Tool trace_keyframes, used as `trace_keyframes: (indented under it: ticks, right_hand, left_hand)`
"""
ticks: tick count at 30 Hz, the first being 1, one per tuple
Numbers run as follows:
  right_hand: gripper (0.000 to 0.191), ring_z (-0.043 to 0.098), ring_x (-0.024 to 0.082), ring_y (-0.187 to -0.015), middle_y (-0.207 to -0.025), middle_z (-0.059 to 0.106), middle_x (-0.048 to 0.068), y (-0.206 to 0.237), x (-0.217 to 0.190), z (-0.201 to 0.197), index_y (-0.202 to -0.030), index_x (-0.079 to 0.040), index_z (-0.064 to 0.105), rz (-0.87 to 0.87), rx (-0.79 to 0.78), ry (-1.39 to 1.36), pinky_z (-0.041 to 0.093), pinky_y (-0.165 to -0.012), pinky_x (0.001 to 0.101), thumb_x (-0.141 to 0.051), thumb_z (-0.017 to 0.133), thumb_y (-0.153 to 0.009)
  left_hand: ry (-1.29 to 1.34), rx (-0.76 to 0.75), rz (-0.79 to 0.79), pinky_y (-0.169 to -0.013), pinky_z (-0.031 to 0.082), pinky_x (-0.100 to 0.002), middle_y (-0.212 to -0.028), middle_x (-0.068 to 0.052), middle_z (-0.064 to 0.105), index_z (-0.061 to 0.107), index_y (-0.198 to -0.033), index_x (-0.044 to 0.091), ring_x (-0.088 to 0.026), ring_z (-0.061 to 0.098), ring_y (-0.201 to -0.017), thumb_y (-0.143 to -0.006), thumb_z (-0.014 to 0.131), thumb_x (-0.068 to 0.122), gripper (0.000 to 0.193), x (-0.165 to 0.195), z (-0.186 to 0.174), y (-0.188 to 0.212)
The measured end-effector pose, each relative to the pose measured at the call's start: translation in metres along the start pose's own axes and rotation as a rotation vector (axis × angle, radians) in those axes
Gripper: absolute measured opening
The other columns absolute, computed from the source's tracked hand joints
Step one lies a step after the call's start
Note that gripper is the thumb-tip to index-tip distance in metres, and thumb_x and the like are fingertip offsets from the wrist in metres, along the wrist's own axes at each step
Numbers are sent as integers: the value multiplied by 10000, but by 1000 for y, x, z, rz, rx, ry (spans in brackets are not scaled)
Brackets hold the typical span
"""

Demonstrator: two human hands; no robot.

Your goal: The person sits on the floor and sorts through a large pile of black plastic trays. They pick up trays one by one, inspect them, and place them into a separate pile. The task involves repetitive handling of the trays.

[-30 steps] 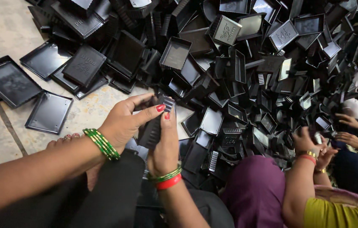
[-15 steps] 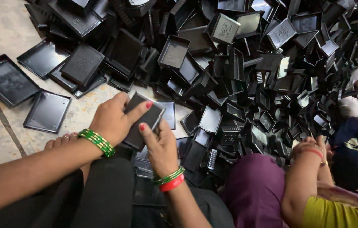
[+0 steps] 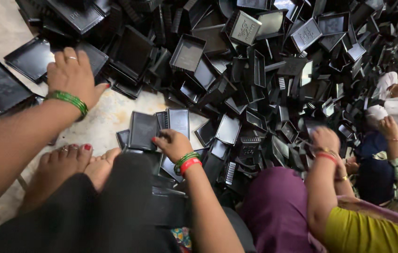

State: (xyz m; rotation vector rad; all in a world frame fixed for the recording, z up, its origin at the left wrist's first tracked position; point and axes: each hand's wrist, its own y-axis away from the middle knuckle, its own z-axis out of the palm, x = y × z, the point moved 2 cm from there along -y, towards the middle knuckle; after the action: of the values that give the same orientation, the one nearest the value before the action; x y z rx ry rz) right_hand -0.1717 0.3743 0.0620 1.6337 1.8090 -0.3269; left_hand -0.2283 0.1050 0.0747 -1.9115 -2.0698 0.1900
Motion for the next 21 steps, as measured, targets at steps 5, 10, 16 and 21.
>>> trace_keyframes:
  ticks: [5, 10, 16, 21]
  right_hand:
    - [489, 764, 270, -877, -946, 787, 144, 6, 23, -30, -1190, -88, 724, 117, 188, 119, 580, -805, 368, -416, 749, -828]
    - [489, 688, 314, -946, -1026, 707, 133, 40, 74, -101, -1166, -83, 704, 154, 776, 418, 550, -839, 438, -399, 820, -813]
    - [946, 600, 436, -1046, -1168, 600, 250, 11, 102, -103, -1329, -25, 491, 325, 786, 535, 507, -864, 504, -490, 938, -636]
    - [870, 619, 394, -1107, -1214, 611, 193, 12, 81, -106, -1342, -120, 531, 546, 743, 356, 513, -926, 494, -435, 922, -632]
  left_hand:
    - [73, -165, -50, -909, 528, -479, -1289, -286, 578, 455, -1448, -97, -402, 597, -1149, -746, 873, 500, 1012, -20, 3, -19]
    - [346, -121, -253, -943, 517, -537, -1239, -326, 600, 520, -1355, -100, -471, 596, -1148, -718, 925, 397, 904, -39, 3, -5]
    - [1374, -445, -572, -880, 580, -386, -1097, -182, 715, 594, -1265, -69, -260, 698, -946, -755, 807, 226, 626, -26, 4, 28]
    - [1725, -669, -529, -796, 571, -346, -1031, -90, 705, 607, -1213, -39, -171, 688, -906, -794, 775, 240, 530, 3, -14, 44]
